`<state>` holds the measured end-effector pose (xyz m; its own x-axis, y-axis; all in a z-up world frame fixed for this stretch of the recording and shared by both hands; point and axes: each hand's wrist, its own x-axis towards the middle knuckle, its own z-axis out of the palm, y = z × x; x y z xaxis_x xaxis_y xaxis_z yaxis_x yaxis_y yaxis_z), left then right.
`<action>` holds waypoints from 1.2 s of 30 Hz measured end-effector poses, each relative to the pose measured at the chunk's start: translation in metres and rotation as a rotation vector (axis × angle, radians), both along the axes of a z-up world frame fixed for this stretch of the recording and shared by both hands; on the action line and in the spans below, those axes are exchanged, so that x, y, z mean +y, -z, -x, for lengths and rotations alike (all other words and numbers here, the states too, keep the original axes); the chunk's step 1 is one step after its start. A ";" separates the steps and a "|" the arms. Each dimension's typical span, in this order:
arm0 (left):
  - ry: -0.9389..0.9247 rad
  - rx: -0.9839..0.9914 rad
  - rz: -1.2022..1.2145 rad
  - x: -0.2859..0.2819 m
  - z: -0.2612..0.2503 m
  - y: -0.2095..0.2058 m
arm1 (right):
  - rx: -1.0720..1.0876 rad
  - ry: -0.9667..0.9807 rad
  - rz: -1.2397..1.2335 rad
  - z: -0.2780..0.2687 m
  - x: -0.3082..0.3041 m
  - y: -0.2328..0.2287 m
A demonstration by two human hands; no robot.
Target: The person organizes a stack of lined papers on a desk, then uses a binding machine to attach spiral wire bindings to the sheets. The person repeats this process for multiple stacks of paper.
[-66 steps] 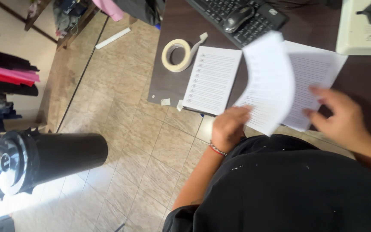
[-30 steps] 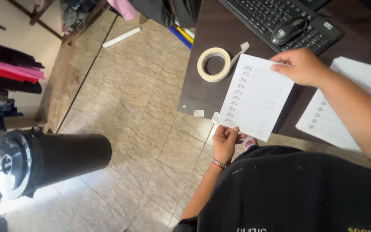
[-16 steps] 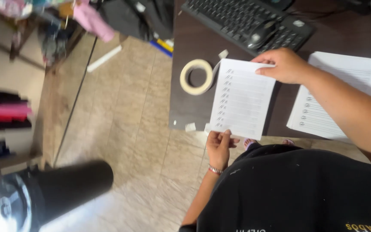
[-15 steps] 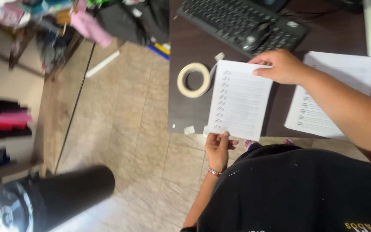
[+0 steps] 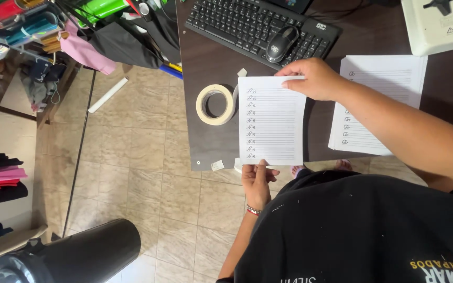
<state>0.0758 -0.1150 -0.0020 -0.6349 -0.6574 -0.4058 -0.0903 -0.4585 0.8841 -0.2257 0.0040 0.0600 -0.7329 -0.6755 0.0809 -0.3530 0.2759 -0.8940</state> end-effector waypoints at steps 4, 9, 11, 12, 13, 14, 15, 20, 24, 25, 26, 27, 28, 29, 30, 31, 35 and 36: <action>-0.014 0.008 0.047 -0.005 0.004 -0.004 | -0.015 0.012 0.001 -0.003 0.004 -0.009; 0.006 0.035 0.072 -0.003 0.001 -0.004 | -0.049 0.013 0.013 -0.009 0.007 -0.016; 0.022 0.043 0.086 -0.004 0.003 -0.003 | -0.053 0.028 0.016 -0.011 0.017 -0.026; 0.031 0.057 0.134 -0.005 0.005 -0.014 | -0.014 0.039 0.040 -0.010 0.027 -0.030; 0.040 0.072 0.181 -0.004 0.009 -0.024 | 0.025 0.051 0.064 -0.010 0.037 -0.033; 0.062 0.075 0.182 -0.004 0.018 -0.030 | 0.026 0.073 0.065 -0.005 0.054 -0.036; 0.087 0.088 0.335 -0.003 0.028 -0.036 | 0.156 0.024 0.157 -0.002 0.072 -0.038; 0.495 0.522 0.942 0.030 0.087 -0.104 | 0.181 0.116 -0.053 -0.004 0.186 -0.090; 0.777 0.659 1.205 0.090 0.150 -0.099 | -0.489 0.534 0.008 0.006 0.283 -0.087; 0.803 0.670 1.330 0.109 0.169 -0.098 | -0.639 0.663 0.050 0.008 0.306 -0.092; 0.790 0.666 1.331 0.128 0.187 -0.091 | -0.634 0.654 0.043 0.017 0.338 -0.073; 0.868 0.675 1.379 0.147 0.207 -0.084 | -0.567 0.659 0.124 0.028 0.371 -0.054; 0.949 0.676 1.425 0.165 0.224 -0.076 | -0.507 0.661 0.203 0.038 0.403 -0.034; 0.938 0.664 1.424 0.187 0.239 -0.069 | -0.510 0.648 0.195 0.045 0.421 -0.030; 0.980 0.646 1.407 0.205 0.257 -0.063 | -0.373 0.615 0.187 0.054 0.437 -0.026; 1.021 0.627 1.389 0.223 0.274 -0.058 | -0.237 0.580 0.179 0.063 0.452 -0.022; 0.970 0.407 1.546 0.280 0.318 -0.048 | -0.006 0.573 -0.035 0.105 0.470 -0.020; 0.894 0.285 1.632 0.293 0.319 -0.054 | 0.060 0.560 -0.136 0.118 0.473 -0.010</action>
